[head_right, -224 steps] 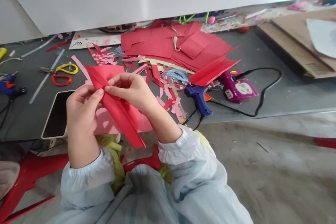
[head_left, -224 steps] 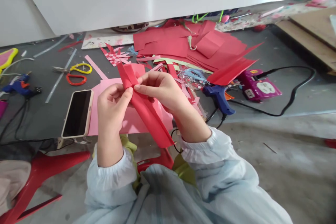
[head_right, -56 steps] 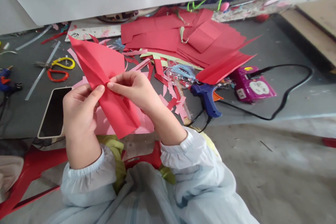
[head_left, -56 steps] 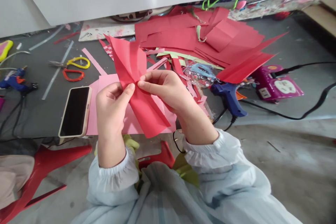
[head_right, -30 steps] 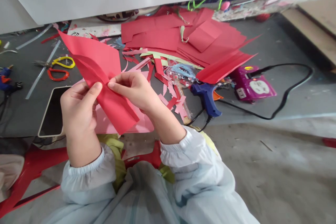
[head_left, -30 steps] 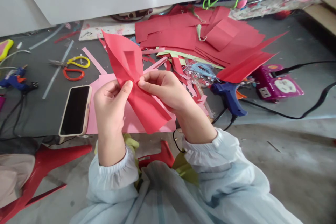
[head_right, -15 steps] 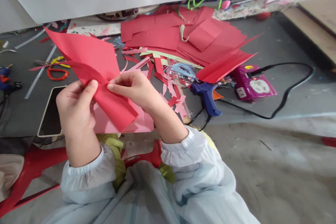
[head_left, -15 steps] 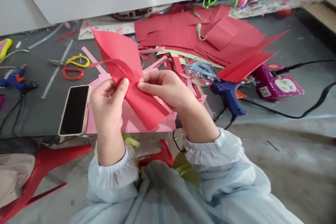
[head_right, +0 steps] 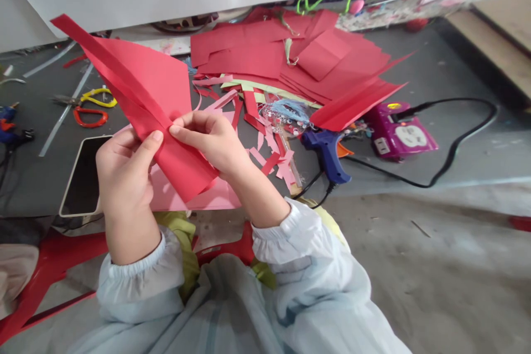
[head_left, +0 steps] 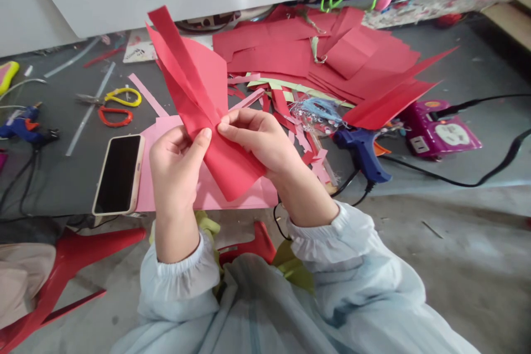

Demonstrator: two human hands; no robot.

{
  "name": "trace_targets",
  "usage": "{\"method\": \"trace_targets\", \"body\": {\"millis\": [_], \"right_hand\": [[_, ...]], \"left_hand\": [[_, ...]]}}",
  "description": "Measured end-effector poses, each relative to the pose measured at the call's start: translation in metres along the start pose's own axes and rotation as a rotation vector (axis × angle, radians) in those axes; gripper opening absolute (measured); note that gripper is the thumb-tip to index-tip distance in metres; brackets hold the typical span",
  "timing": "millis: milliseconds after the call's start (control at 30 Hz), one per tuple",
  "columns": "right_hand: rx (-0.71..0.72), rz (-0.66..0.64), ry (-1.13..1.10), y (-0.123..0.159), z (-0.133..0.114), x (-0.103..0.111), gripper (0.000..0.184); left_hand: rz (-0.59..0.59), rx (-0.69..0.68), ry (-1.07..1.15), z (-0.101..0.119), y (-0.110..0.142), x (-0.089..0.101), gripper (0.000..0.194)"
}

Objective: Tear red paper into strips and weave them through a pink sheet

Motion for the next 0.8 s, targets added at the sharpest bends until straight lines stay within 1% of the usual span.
{"method": "trace_targets", "body": {"millis": [100,233,367,500,567,633,700,800], "right_hand": [[-0.012,-0.014,-0.046,-0.001,0.002,-0.002,0.045],[-0.014,-0.006,-0.067,-0.001,0.002,-0.003,0.046],[-0.006,-0.023,-0.041,-0.001,-0.001,0.0,0.04],[0.014,-0.076,0.029,-0.001,-0.005,0.005,0.034],[0.014,-0.06,0.046,-0.001,-0.004,0.008,0.034],[0.008,-0.032,0.046,-0.002,-0.002,0.01,0.034],[0.008,-0.021,0.04,-0.003,-0.001,0.009,0.034],[0.018,-0.024,0.008,-0.003,-0.001,0.006,0.035]], "left_hand": [[0.002,-0.008,0.015,0.0,0.0,0.0,0.002],[0.016,0.022,0.005,-0.001,0.001,0.001,0.005],[0.029,0.047,-0.009,-0.002,0.001,0.002,0.008],[0.034,0.021,-0.001,0.001,0.001,0.003,0.011],[0.011,0.029,-0.006,0.001,0.001,0.002,0.013],[-0.019,0.084,-0.016,-0.001,0.001,0.001,0.018],[-0.025,0.127,-0.026,-0.003,0.001,0.0,0.021],[-0.014,0.12,-0.019,-0.003,0.001,-0.001,0.018]]}}
Point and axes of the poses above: each hand's wrist, its own y-axis away from the middle knuckle, its own x-axis out of the back of the hand, z = x × y, the point moved 5 cm from there along -y, towards the middle knuckle, and after that the axes turned 14 degrees about y, right-handed, at the moved point
